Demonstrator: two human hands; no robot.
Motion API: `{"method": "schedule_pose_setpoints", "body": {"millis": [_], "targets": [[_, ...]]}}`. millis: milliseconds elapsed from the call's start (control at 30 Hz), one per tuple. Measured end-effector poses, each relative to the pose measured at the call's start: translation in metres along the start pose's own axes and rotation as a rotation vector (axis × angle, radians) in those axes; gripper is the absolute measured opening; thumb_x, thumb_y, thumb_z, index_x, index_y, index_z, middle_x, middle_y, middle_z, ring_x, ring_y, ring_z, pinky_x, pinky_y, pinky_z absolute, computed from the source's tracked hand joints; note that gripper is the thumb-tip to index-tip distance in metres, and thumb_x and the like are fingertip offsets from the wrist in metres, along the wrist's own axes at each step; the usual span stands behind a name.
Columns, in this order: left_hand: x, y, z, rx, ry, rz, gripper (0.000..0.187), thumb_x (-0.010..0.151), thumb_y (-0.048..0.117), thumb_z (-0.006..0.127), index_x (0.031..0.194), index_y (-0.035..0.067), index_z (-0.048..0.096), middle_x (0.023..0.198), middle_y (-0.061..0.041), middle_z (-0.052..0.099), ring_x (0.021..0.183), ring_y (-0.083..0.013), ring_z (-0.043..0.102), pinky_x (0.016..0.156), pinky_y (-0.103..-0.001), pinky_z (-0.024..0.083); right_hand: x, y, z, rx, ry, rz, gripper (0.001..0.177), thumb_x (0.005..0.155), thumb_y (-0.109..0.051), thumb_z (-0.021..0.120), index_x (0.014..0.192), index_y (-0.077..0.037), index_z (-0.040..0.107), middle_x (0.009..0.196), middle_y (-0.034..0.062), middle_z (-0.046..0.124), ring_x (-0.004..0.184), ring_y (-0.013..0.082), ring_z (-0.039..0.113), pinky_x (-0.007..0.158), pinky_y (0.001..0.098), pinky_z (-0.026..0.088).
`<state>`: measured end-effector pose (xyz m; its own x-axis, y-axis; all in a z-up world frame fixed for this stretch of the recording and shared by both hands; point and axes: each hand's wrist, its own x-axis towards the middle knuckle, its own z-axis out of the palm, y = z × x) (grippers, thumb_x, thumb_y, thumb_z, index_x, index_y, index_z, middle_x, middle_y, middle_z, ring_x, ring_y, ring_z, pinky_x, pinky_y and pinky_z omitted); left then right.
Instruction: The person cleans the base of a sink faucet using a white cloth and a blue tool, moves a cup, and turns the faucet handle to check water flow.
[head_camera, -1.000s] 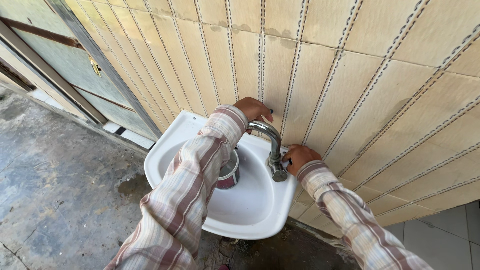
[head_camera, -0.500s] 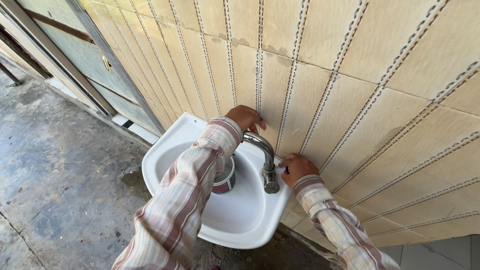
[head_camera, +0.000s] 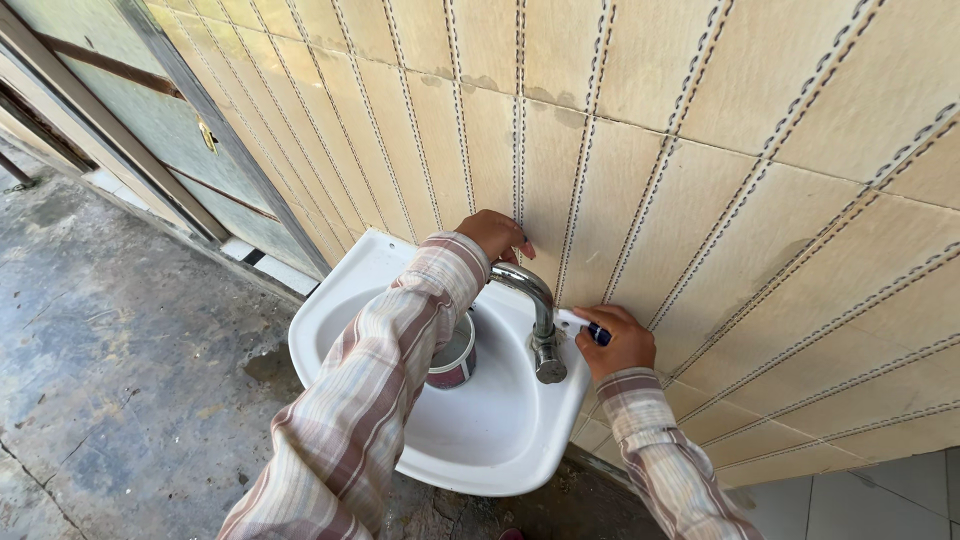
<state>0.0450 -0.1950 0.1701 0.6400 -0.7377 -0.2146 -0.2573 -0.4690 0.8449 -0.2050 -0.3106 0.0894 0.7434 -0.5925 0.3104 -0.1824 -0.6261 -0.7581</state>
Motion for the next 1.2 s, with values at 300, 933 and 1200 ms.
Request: {"method": "schedule_pose_setpoints", "body": {"millis": [300,933,1200], "targets": [[0.012,-0.002,-0.001,0.049,-0.147,-0.075,0.026,0.084,0.024,0.064,0.094,0.014,0.086,0.08,-0.012,0.078,0.059,-0.0194,0.064,0.056,-0.037,0.052,-0.001,-0.021,0.01,0.053,-0.11,0.125,0.032,0.073,-0.005,0.081,0.103,-0.016,0.083,0.108,0.0052,0.076,0.094,0.0223,0.074,0.094,0.0321,0.057],[0.023,-0.015,0.001,0.006,-0.075,0.051,0.021,0.078,0.023,0.07,0.087,0.014,0.086,0.075,-0.014,0.075,0.062,-0.0202,0.066,0.06,-0.035,0.052,-0.03,-0.027,0.027,0.131,0.138,-0.002,0.033,0.077,-0.004,0.074,0.108,-0.015,0.08,0.11,0.0061,0.076,0.099,0.0212,0.074,0.091,0.0321,0.058],[0.023,-0.01,0.001,0.111,-0.122,0.018,0.021,0.081,0.022,0.068,0.09,0.017,0.086,0.079,-0.012,0.077,0.065,-0.0193,0.067,0.063,-0.035,0.052,-0.017,-0.029,0.0,0.086,0.008,0.174,0.033,0.077,-0.004,0.075,0.106,-0.017,0.083,0.106,0.0049,0.078,0.092,0.0206,0.076,0.088,0.0309,0.06]]}}
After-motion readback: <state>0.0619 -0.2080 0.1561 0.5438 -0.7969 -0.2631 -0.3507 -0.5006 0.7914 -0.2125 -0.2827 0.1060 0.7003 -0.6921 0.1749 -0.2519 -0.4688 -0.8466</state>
